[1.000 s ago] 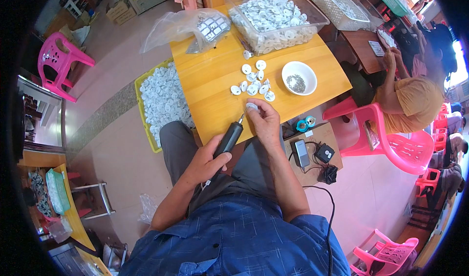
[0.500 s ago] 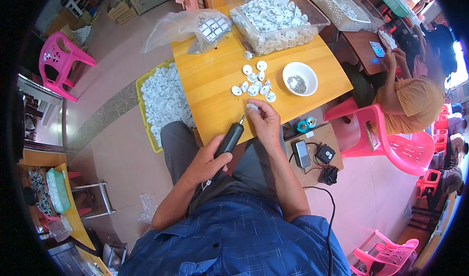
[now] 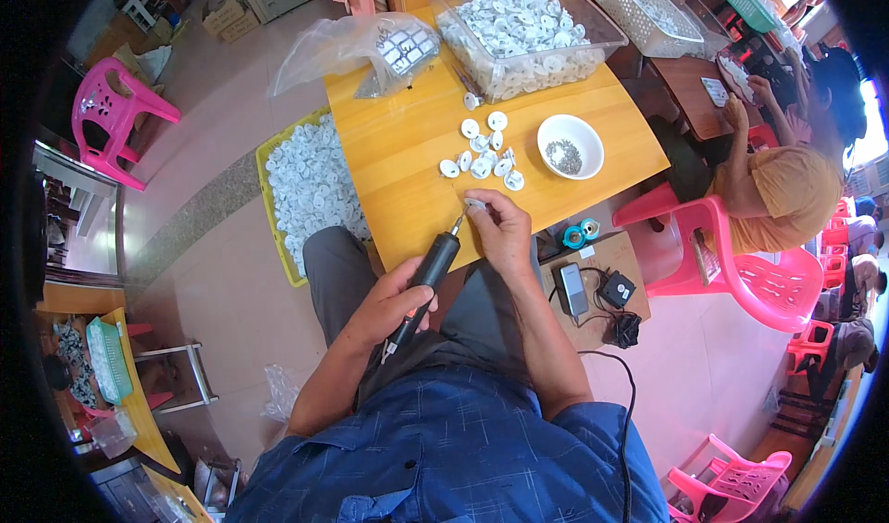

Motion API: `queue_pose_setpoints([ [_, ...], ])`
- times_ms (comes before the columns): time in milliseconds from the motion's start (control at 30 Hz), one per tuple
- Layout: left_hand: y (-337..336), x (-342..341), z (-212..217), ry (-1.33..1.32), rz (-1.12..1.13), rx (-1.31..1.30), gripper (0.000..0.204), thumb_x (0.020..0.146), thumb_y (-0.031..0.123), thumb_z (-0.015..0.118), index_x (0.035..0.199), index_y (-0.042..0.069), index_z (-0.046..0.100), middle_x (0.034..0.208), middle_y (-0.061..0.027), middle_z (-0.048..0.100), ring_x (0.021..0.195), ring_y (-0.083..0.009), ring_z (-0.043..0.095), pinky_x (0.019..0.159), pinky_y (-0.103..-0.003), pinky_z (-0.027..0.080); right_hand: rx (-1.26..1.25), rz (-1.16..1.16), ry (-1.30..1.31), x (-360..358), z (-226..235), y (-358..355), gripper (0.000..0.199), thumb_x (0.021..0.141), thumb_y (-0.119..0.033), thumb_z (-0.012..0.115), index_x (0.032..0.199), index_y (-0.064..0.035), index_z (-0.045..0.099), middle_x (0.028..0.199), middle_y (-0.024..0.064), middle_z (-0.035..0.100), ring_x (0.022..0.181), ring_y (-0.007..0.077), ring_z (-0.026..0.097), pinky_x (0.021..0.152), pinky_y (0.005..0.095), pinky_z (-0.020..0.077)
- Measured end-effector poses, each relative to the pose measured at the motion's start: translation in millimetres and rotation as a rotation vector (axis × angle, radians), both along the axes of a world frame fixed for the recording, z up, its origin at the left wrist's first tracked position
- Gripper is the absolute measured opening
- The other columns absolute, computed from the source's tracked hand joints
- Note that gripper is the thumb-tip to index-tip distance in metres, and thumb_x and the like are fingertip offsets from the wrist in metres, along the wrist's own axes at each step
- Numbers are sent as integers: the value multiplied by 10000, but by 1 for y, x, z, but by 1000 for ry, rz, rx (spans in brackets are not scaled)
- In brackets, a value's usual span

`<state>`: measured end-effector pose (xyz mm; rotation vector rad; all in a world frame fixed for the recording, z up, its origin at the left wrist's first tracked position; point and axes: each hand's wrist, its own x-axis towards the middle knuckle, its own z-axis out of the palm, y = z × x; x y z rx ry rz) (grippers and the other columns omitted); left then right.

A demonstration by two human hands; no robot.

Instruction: Assembling small plastic components using an electric screwdriver.

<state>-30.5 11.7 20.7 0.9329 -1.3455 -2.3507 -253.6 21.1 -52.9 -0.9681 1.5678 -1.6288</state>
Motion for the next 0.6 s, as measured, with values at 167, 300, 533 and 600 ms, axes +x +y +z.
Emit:
queue_pose_setpoints([
  [167, -1, 0, -2, 5, -10, 1, 276, 940, 163, 558, 1182, 32, 545, 841, -37, 585, 604, -108, 579, 563, -245, 480, 44, 34, 56, -3, -1, 2, 191, 951, -3, 670, 1139, -5, 705, 932, -25, 686, 820, 38, 609, 750, 193, 505],
  [300, -1, 0, -3, 9, -13, 10, 257, 943, 167, 556, 1161, 32, 544, 846, -41, 590, 609, -111, 586, 565, -246, 482, 61, 34, 56, -2, 2, 2, 187, 953, -7, 667, 1136, -6, 706, 923, -26, 685, 818, 39, 610, 753, 194, 505],
  [533, -2, -2, -4, 13, -17, 26, 246, 944, 164, 556, 1150, 31, 543, 841, -42, 593, 601, -114, 588, 559, -248, 484, 33, 0, 22, -1, 0, -1, 171, 928, -11, 696, 1096, -20, 730, 884, -41, 686, 767, 23, 570, 712, 197, 489],
  [600, -2, -3, -3, 13, -13, 26, 252, 944, 159, 554, 1161, 31, 542, 839, -42, 593, 595, -114, 587, 556, -248, 485, 33, -3, 16, -1, 0, -1, 171, 929, -12, 696, 1096, -19, 729, 883, -42, 684, 765, 22, 568, 712, 197, 490],
])
